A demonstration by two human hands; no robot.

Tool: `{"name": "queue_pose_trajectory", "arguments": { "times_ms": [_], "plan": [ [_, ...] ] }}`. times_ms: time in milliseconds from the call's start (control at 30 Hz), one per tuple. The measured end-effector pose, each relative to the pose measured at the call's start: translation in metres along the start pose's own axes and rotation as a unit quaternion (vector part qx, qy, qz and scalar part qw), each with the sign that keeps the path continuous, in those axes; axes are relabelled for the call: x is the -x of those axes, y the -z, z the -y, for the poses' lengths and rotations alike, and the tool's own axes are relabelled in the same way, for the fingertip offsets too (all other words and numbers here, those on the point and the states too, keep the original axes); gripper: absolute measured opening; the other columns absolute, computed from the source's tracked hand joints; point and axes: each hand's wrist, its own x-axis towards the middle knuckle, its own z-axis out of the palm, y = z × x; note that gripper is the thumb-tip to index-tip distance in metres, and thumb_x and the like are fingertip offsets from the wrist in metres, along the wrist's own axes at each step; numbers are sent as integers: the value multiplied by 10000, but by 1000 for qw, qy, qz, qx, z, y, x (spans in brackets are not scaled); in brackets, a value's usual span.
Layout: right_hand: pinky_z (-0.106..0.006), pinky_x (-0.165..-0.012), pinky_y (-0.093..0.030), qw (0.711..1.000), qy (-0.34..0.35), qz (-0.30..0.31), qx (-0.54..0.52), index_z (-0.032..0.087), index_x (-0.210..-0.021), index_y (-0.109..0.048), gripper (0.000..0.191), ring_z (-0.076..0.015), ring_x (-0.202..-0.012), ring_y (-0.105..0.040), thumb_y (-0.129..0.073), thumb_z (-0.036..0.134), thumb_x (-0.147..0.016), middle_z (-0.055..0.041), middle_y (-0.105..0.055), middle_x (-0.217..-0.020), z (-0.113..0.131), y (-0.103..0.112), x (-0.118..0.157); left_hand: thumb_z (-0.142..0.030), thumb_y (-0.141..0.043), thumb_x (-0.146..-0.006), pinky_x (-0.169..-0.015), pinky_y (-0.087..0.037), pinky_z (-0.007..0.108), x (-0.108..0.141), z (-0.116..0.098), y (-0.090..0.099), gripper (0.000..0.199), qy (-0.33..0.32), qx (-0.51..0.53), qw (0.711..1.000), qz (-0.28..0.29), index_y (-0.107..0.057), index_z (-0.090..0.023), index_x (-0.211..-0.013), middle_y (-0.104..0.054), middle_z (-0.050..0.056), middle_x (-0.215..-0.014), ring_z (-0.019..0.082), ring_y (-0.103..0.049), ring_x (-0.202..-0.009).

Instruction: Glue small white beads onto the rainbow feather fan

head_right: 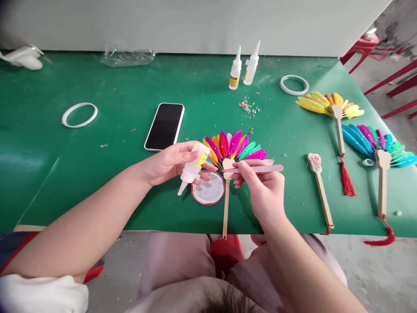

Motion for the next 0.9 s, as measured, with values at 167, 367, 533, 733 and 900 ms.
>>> {"name": "queue_pose_trajectory", "arguments": {
  "times_ms": [167,367,533,733,900],
  "plan": [
    [-259,-582,-526,942,175,147,247,227,-818,-711,84,-134,-647,-652,-639,186,-807,-14,-725,-768,6,11,9,-427,-682,-766,-713,-563,316,0,0,2,340,-120,36,992,7,-577,-209,-1005,-676,7,-841,199,-704,-838],
    [-282,-555,-536,891,280,196,298,229,-860,-695,141,-151,-615,-645,-593,143,-816,-26,-712,-716,3,9,12,-457,-731,-702,-747,-507,265,-1,1,3,381,-251,11,964,-83,-662,-223,-995,-669,14,-903,190,-663,-943],
    [-270,-558,-533,889,288,192,298,229,-872,-689,152,-141,-617,-640,-598,124,-812,-23,-712,-729,0,8,12,-507,-743,-663,-680,-487,263,-1,-1,3,461,-251,5,960,-123,-660,-220,-1015,-670,24,-894,211,-663,-926],
    [-270,-568,-528,887,294,190,301,234,-877,-694,177,-143,-626,-642,-611,100,-796,-22,-715,-739,-3,8,12,-519,-744,-654,-626,-458,233,-1,0,2,479,-240,-1,964,-115,-655,-210,-1010,-679,27,-896,214,-665,-949],
    [-278,-561,-531,885,291,189,309,243,-874,-694,169,-144,-615,-643,-605,117,-804,-16,-722,-745,-5,8,12,-528,-724,-675,-582,-435,219,-1,1,3,452,-245,-15,963,-114,-654,-218,-997,-680,19,-913,212,-659,-975]
  ]
}}
